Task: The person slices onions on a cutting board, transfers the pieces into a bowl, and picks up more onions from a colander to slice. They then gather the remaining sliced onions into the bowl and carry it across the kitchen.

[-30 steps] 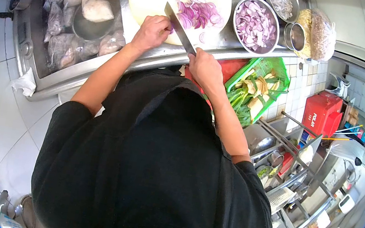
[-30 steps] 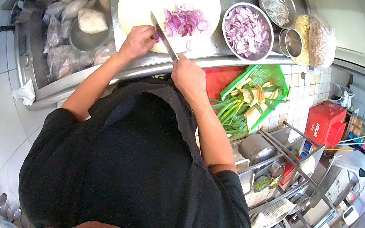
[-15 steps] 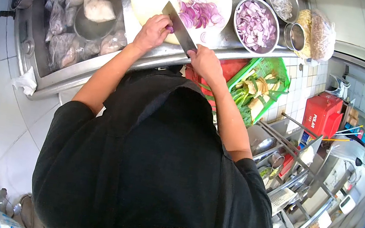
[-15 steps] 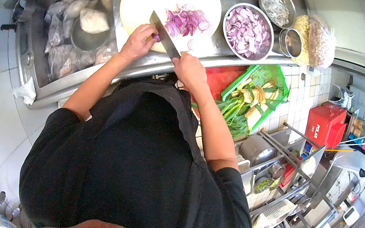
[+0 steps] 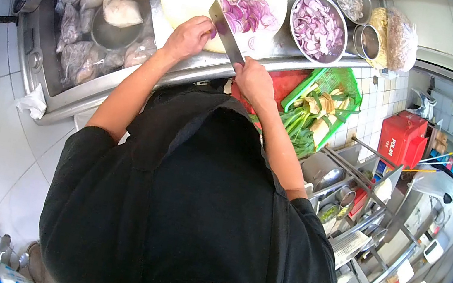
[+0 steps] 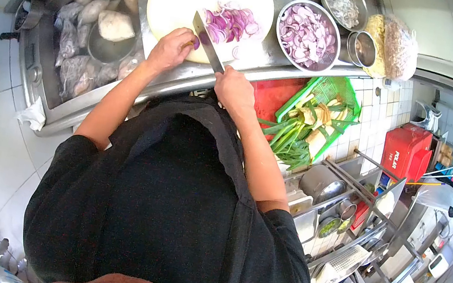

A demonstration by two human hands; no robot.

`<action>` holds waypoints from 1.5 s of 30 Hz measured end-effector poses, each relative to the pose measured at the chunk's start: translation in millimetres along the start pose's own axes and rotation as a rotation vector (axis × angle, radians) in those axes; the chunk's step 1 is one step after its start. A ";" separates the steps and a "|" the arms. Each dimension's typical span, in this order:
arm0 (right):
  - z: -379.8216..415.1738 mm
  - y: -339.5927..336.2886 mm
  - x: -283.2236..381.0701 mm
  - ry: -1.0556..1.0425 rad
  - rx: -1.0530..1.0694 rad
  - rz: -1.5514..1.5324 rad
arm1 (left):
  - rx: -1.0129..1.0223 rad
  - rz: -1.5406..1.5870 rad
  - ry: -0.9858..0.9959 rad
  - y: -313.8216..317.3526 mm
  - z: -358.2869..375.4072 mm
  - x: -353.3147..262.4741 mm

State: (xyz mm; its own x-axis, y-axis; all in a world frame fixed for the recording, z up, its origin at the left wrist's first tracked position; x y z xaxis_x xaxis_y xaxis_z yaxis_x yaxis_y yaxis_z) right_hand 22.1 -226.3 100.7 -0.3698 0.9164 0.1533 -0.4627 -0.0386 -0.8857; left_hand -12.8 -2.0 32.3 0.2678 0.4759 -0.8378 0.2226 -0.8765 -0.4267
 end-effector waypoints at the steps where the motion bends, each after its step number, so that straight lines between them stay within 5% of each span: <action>1: 2.4 -1.9 1.0 -0.006 -0.010 0.012 | 0.017 0.006 0.043 0.4 -2.6 2.7; 7: 14.9 -9.7 7.2 -0.064 -0.087 0.026 | 0.025 -0.060 0.197 0.0 -10.6 13.2; 34: -7.4 -7.3 6.1 -0.077 -0.038 0.041 | -0.032 0.023 0.110 5.5 2.5 23.6; 38: 12.6 -48.3 -0.4 -0.067 -0.153 0.194 | -0.142 0.203 -0.035 -3.7 -2.2 7.3; 41: 16.6 -55.0 -18.8 -0.141 -0.368 0.141 | -0.277 0.087 0.102 -31.0 -19.2 -53.8; 45: -1.6 -38.8 -44.2 -0.275 -0.515 0.266 | 0.265 -0.220 0.287 -11.7 -48.0 -75.8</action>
State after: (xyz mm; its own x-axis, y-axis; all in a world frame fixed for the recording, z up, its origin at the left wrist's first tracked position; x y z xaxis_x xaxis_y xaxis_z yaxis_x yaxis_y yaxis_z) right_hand 57.7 -264.7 127.6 -0.6437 0.7634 -0.0545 0.0940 0.0082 -0.9955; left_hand 9.3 -24.3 117.1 0.4985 0.6210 -0.6048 0.0657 -0.7228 -0.6880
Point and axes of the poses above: each hand's wrist, its own z-axis away from the middle knuckle, its own y-axis out of the palm, x = y × z, the point moved 1 cm from there along -z, towards the middle knuckle, and after that the axes turned 13 degrees about z, right-handed, at the moved point
